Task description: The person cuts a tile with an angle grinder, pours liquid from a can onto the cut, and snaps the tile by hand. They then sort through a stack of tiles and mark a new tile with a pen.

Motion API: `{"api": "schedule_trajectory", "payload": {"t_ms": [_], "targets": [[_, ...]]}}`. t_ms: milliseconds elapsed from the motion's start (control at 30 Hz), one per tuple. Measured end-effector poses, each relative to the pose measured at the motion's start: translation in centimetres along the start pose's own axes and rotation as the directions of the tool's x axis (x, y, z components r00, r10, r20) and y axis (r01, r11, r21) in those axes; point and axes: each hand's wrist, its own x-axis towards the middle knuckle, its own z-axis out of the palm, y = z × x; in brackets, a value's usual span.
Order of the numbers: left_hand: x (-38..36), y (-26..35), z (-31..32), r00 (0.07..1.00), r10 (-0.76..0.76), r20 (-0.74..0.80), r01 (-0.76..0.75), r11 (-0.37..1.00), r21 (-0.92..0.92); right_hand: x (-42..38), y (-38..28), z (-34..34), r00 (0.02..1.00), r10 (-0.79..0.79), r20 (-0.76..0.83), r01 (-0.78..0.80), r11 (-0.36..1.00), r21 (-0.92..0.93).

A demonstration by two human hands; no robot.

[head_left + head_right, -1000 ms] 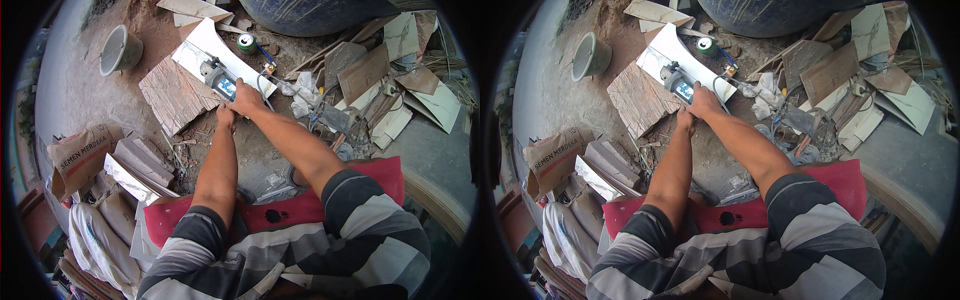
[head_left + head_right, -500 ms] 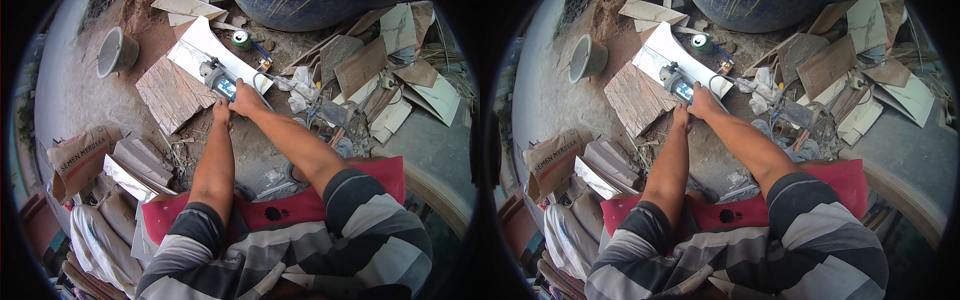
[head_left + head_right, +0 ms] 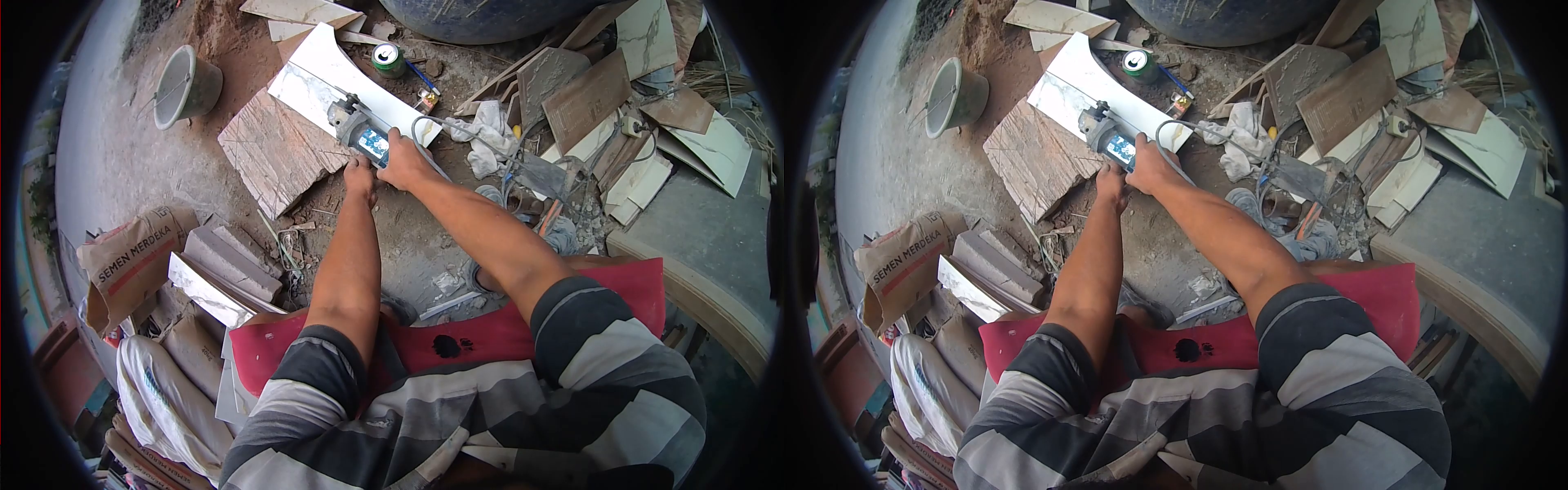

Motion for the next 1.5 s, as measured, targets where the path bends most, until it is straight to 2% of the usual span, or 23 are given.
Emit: {"api": "schedule_trajectory", "payload": {"t_ms": [133, 200, 733, 1000, 1333, 1500], "targets": [[0.7, -0.5, -0.2, 1.000, 0.019, 0.018, -0.018, 0.999, -0.038, -0.4, 0.3, 0.0, 1.000, 0.010, 0.005, -0.010, 1.000, -0.020], [1.0, -0.7, -0.5, 1.000, 0.001, 0.013, -0.001, 1.000, 0.028, -0.7, 0.4, -0.1, 1.000, 0.012, 0.004, -0.012, 1.000, -0.023], [0.8, -0.1, -0.6, 0.998, -0.048, 0.036, 0.042, 0.988, 0.147, -2.6, 1.7, 0.1, 0.999, 0.019, -0.037, -0.018, 1.000, 0.014], [0.5, -0.1, -0.3, 1.000, -0.008, 0.018, 0.006, 0.995, 0.097, -3.2, 2.8, 0.6, 0.999, 0.024, -0.049, -0.025, 1.000, -0.011], [0.6, -0.2, -0.3, 0.999, -0.012, 0.047, 0.006, 0.990, 0.139, -4.1, 4.0, 0.8, 0.998, 0.024, -0.063, -0.024, 1.000, 0.000], [0.3, 0.0, 0.1, 1.000, -0.022, -0.017, 0.023, 0.997, 0.079, -4.5, 4.5, 0.8, 0.998, 0.028, -0.058, -0.027, 1.000, 0.005]]}}
